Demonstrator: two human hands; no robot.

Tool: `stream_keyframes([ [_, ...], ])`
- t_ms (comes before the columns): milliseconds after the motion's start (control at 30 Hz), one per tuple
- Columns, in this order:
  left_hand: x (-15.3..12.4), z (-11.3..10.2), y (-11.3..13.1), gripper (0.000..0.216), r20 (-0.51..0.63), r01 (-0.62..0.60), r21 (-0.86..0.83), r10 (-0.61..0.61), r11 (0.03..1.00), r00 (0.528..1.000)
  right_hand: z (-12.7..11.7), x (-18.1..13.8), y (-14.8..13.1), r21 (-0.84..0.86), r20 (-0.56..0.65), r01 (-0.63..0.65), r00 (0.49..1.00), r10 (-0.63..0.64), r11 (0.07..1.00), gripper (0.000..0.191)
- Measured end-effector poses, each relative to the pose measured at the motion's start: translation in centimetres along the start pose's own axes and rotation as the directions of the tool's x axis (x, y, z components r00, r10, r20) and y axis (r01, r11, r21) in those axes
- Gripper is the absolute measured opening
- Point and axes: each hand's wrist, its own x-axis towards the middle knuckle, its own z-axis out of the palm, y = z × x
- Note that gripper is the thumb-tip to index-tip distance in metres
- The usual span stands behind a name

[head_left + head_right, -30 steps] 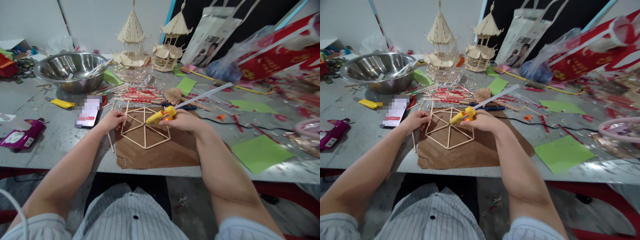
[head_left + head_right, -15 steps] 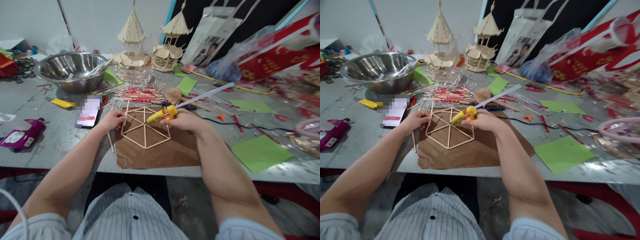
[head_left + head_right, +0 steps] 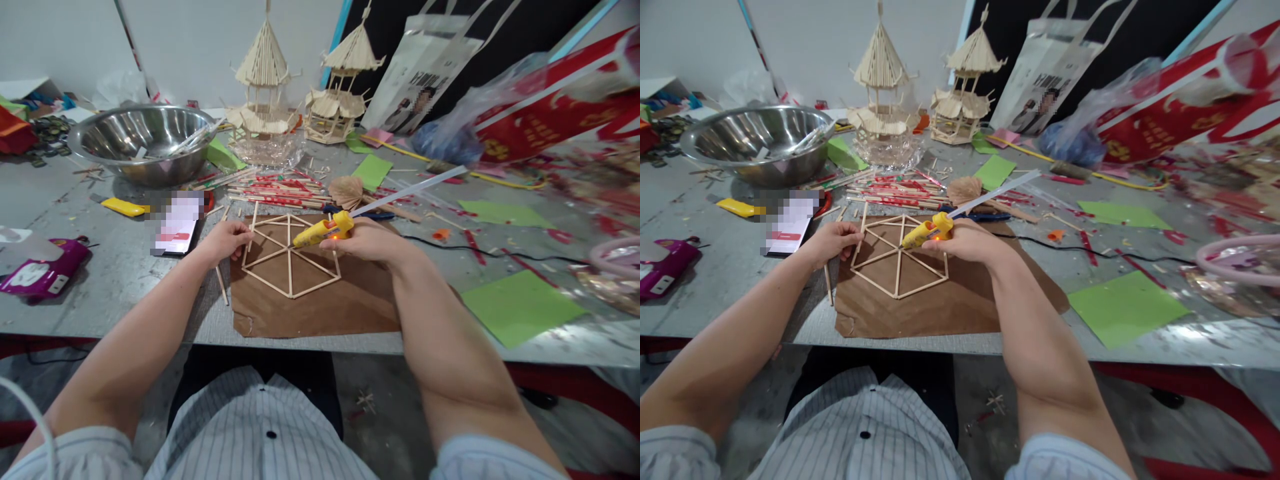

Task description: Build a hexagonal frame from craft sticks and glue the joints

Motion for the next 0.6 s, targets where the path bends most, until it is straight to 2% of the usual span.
stream_keyframes([
  [400,0.12,-0.03,-0.15,0.013,0.001,-0.013,0.020,0.013,1.000,1.000,0.08,0.08,0.31,-0.019,-0.017,0.006,1.000,-0.006,1.000,0.035],
  [600,0.12,0.04,-0.06,0.013,-0.008,-0.003,0.031,0.003,1.000,1.000,0.16,0.34,0.78,0.041,-0.008,0.039,0.999,-0.039,0.998,0.033],
])
